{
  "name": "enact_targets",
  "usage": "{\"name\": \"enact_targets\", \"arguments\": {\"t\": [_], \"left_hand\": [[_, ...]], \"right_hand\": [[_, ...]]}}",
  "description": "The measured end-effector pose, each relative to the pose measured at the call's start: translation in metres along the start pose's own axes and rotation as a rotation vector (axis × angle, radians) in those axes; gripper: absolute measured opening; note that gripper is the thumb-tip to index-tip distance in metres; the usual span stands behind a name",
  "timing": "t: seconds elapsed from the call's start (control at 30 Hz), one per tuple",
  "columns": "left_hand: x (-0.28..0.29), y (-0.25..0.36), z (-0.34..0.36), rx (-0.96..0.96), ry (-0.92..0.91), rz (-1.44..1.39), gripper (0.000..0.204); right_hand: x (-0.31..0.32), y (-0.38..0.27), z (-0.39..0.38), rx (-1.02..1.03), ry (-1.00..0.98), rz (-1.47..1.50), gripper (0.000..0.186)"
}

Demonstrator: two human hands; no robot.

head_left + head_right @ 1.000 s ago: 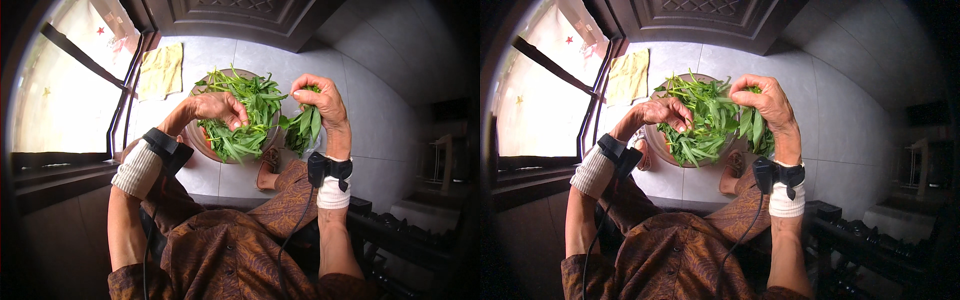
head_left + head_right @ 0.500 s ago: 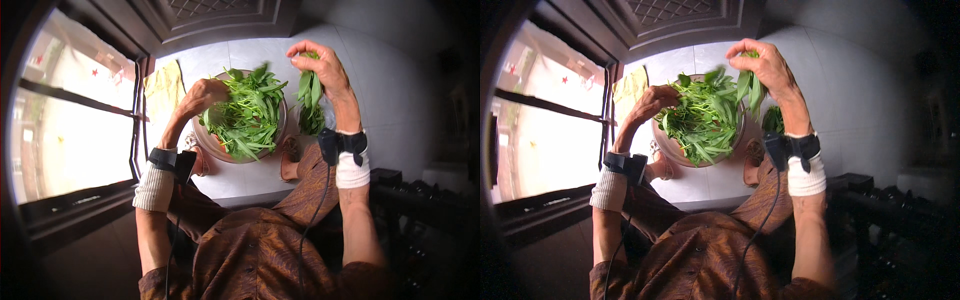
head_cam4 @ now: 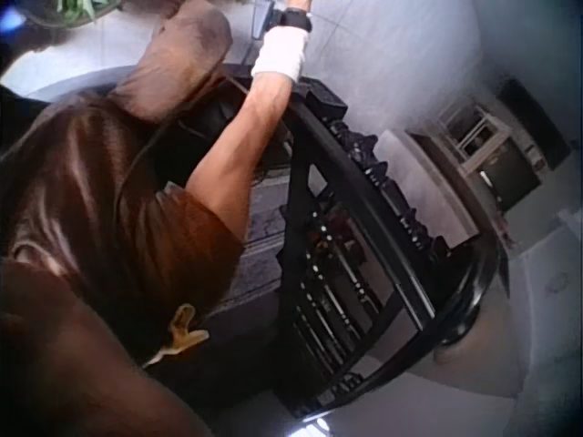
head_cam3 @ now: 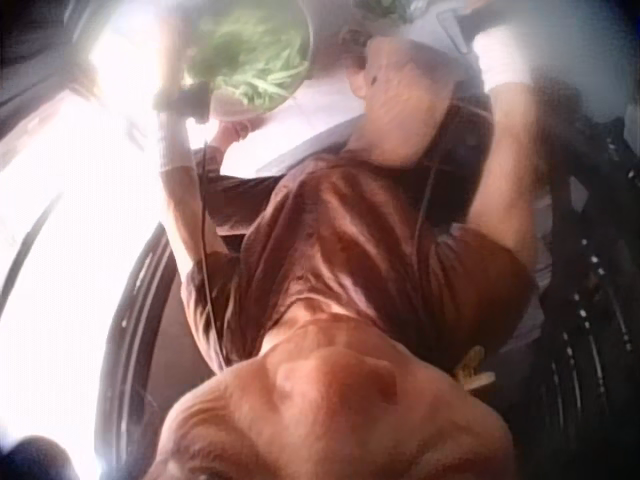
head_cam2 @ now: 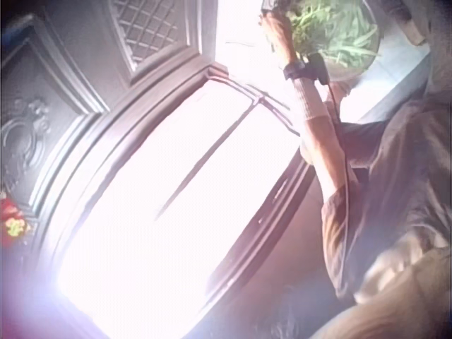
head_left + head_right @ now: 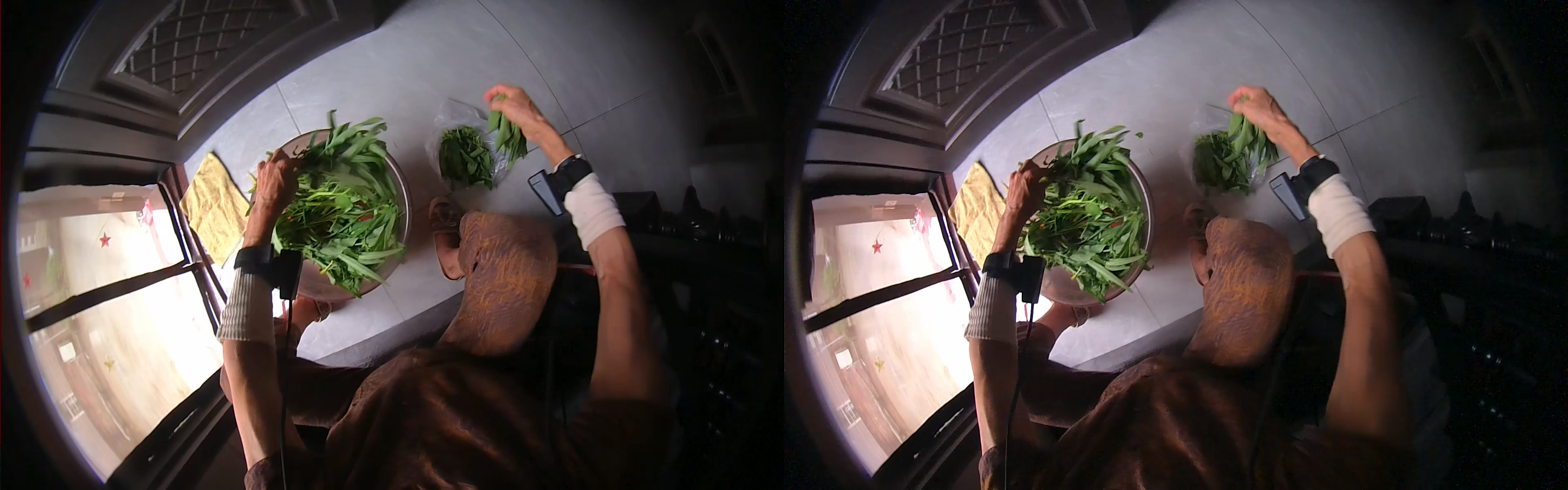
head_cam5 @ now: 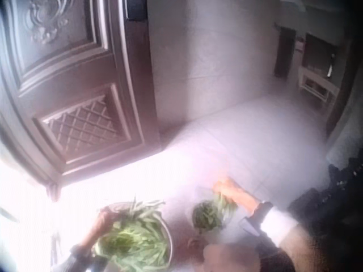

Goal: Trim and sort green leafy vegetables into a bowl.

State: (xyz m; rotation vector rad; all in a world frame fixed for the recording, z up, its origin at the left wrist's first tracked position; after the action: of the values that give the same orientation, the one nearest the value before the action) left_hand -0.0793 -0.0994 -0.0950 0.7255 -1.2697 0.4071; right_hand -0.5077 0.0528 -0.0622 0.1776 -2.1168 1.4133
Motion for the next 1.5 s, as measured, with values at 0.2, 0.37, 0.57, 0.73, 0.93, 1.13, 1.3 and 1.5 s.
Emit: {"name": "enact_targets", "arguments": {"t": [0.2, 0.37, 0.57, 0.73, 0.93, 1.13, 1.3, 1.5], "left_hand": [[0.032, 0.035, -0.002, -0.135, -0.011, -0.020, 0.046], [0.051, 0.032, -0.012, -0.032, -0.047, -0.103, 0.046], [0.038, 0.036, -0.009, -0.044, -0.082, -0.146, 0.041], [0.052, 0.031, -0.017, -0.011, -0.099, -0.145, 0.040], [0.051, 0.033, -0.027, 0.044, -0.167, -0.243, 0.038], [0.081, 0.047, -0.044, 0.059, -0.193, -0.182, 0.039], [0.121, 0.060, -0.071, 0.156, -0.127, -0.228, 0.028], [0.139, 0.078, -0.092, 0.172, 0.097, -0.350, 0.013]], "right_hand": [[-0.036, 0.130, 0.041, -0.170, 0.085, -0.264, 0.020], [-0.065, 0.148, 0.072, -0.182, -0.037, -0.132, 0.045], [-0.050, 0.151, 0.063, -0.164, -0.040, -0.148, 0.080], [-0.057, 0.155, 0.040, -0.032, 0.207, -0.263, 0.071], [-0.124, 0.187, 0.033, -0.036, -0.249, -0.431, 0.068], [-0.100, 0.186, 0.051, -0.044, -0.270, -0.684, 0.061], [-0.063, 0.052, 0.024, 0.240, -0.457, -0.610, 0.035], [-0.145, -0.113, -0.032, 0.631, -0.811, -0.618, 0.030]]}}
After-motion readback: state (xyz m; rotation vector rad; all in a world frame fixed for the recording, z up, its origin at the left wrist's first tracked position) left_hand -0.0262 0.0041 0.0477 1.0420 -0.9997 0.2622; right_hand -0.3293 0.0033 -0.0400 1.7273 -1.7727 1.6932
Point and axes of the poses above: each hand's wrist, its own z-axis towards the middle knuckle, its own x-axis out of the back of the hand, y = z × x, the point moved 4 cm from there along z, towards the middle knuckle, and after that the axes turned 1 degree about -x, right-handed, at the moved point
